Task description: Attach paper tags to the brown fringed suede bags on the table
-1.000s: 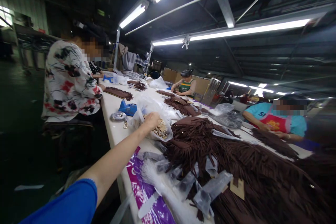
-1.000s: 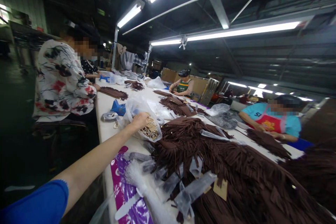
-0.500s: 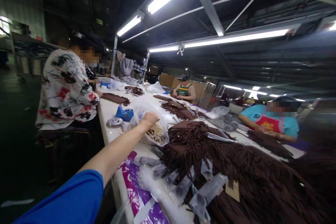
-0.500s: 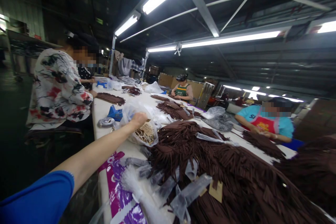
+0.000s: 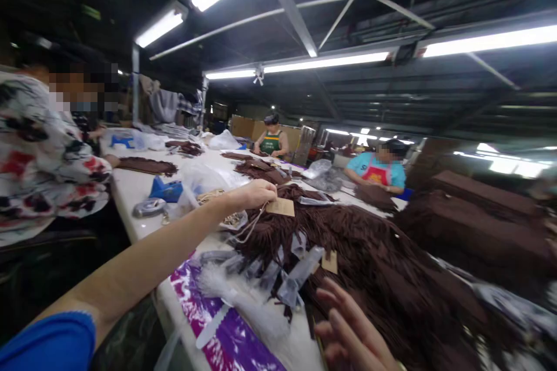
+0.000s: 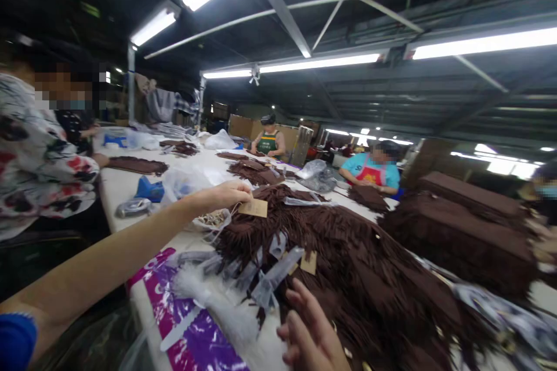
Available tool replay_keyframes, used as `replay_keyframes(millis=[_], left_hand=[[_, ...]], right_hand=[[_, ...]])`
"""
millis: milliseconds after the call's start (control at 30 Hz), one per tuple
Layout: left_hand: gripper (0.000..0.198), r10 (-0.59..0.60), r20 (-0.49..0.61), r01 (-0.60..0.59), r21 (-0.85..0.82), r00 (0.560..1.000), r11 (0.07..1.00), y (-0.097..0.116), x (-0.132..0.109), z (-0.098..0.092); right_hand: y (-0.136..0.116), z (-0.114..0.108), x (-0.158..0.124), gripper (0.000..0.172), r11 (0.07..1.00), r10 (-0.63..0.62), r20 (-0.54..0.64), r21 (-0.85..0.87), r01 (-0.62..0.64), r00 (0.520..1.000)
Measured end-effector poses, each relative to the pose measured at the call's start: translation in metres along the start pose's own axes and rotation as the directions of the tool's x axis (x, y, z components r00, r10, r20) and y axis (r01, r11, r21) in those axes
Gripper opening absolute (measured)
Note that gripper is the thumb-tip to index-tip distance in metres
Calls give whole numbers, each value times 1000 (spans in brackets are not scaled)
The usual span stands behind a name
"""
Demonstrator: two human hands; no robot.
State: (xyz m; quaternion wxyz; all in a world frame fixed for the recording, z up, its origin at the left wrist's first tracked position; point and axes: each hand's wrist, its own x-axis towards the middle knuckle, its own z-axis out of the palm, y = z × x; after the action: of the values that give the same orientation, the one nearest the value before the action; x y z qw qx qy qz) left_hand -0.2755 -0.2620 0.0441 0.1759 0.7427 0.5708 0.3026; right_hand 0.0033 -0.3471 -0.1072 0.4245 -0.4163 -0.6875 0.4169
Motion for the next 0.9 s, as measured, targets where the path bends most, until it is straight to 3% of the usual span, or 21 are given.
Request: replay_keyframes(millis=[33, 100, 167, 233, 333, 400, 433, 500, 533, 567, 600, 700, 767, 900], left_hand=[[16, 46, 41, -45, -34, 998, 998, 14, -2, 17], [17, 157, 117, -145, -107, 981, 984, 40, -5, 53], [17, 274, 176, -241, -189, 945, 952, 64, -8, 89], [15, 359, 222, -297, -268, 907, 917, 84, -10, 124], [15, 374, 298, -229, -424, 878, 876, 106, -16, 173], [27, 339, 434, -21, -590, 835, 807, 116, -21, 201], [37, 334, 541, 128, -646, 771, 752, 120, -25, 214], [54, 373, 731, 408, -647, 571, 644, 127, -32, 234], [56, 402, 780, 498, -619, 479, 607, 129, -37, 242], [53, 428, 797, 548, -604, 426, 579, 131, -41, 249], [47, 451, 793, 567, -608, 409, 555, 133, -45, 254], [29, 471, 745, 538, -667, 472, 516, 140, -54, 262], [26, 453, 732, 535, -681, 508, 500, 144, -56, 265], [27, 406, 743, 534, -667, 532, 520, 152, -55, 273]], right_hand=[[-5, -3, 0, 52, 986, 58, -56, 162, -48, 997], [-18, -10, 1, 61, 868, 173, -101, 486, -103, 980], [-28, -21, -2, 56, 764, 249, -80, 628, -145, 965], [-32, -35, -9, 43, 736, 290, -89, 658, -162, 953], [-28, -61, -29, 30, 750, 308, -183, 651, -120, 934], [-23, -81, -45, 26, 772, 309, -253, 629, -87, 917], [-22, -92, -53, 23, 787, 311, -285, 612, -78, 907], [-22, -113, -69, 18, 815, 323, -351, 576, -70, 879], [-23, -124, -77, 16, 825, 330, -384, 562, -65, 863], [-24, -135, -85, 14, 832, 333, -414, 551, -58, 847], [-26, -145, -92, 14, 840, 334, -444, 540, -49, 831], [-29, -171, -116, 13, 866, 329, -528, 500, -26, 783], [-30, -183, -132, 15, 877, 330, -566, 481, -23, 755], [-27, -198, -163, 17, 895, 330, -620, 445, -27, 712]])
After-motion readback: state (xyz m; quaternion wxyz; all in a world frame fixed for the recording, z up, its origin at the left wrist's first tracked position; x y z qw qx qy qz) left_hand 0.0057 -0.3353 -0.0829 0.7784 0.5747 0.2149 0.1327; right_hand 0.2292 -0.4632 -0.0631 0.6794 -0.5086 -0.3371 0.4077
